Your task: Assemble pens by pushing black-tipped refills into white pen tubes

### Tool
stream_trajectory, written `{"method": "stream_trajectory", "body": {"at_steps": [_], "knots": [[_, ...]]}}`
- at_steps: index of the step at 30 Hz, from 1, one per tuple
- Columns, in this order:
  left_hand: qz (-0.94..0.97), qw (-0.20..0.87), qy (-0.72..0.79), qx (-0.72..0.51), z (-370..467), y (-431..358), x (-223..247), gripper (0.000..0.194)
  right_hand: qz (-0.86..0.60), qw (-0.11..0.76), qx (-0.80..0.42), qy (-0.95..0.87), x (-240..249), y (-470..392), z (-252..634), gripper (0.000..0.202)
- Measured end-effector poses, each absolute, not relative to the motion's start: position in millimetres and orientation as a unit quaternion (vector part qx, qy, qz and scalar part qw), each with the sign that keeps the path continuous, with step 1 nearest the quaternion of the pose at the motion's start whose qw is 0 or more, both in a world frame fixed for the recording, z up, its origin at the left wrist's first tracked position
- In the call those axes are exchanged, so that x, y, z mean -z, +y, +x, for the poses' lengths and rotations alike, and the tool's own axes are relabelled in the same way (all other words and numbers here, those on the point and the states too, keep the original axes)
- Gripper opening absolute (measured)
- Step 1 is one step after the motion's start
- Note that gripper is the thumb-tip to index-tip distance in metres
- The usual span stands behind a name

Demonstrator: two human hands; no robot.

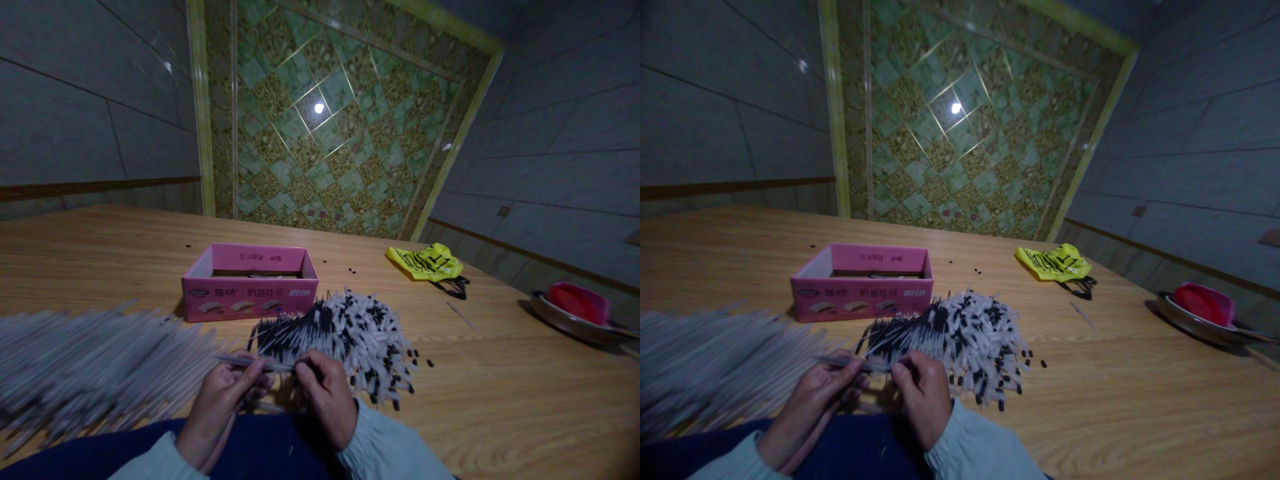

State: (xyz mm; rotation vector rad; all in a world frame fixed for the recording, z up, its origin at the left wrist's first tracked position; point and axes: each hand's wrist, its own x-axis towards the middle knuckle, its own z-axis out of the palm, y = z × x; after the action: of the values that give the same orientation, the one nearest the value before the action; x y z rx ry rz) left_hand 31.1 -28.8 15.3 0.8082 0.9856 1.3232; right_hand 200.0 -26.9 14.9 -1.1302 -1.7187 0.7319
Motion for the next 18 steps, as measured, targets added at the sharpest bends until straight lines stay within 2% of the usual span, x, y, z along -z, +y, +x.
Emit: {"method": "stream_trajectory", "body": {"at_steps": [3,7,10,12,16,18], "knots": [[0.343,0.607,0.428,-0.575,31.3,-28.3,-16.2,0.027,-0.445,0.471,-0.274,-0.711,-15.5,-27.8,199.9,0.023],[0.336,0.609,0.436,-0.571,31.5,-29.4,-17.3,0.029,-0.460,0.427,-0.289,-0.722,-14.9,-29.0,199.9,0.041],[0.338,0.606,0.442,-0.569,31.2,-30.4,-17.2,0.029,-0.459,0.451,-0.276,-0.714,-15.2,-29.6,199.5,0.024],[0.343,0.610,0.439,-0.564,31.1,-30.8,-16.8,0.029,-0.451,0.459,-0.273,-0.715,-14.7,-29.9,198.8,0.020],[0.352,0.613,0.433,-0.560,31.1,-30.2,-16.2,0.030,-0.463,0.419,-0.296,-0.723,-11.4,-28.5,199.6,0.043],[0.345,0.608,0.434,-0.568,30.8,-29.7,-15.8,0.032,-0.486,0.411,-0.263,-0.725,-12.6,-24.9,204.5,0.044]]}}
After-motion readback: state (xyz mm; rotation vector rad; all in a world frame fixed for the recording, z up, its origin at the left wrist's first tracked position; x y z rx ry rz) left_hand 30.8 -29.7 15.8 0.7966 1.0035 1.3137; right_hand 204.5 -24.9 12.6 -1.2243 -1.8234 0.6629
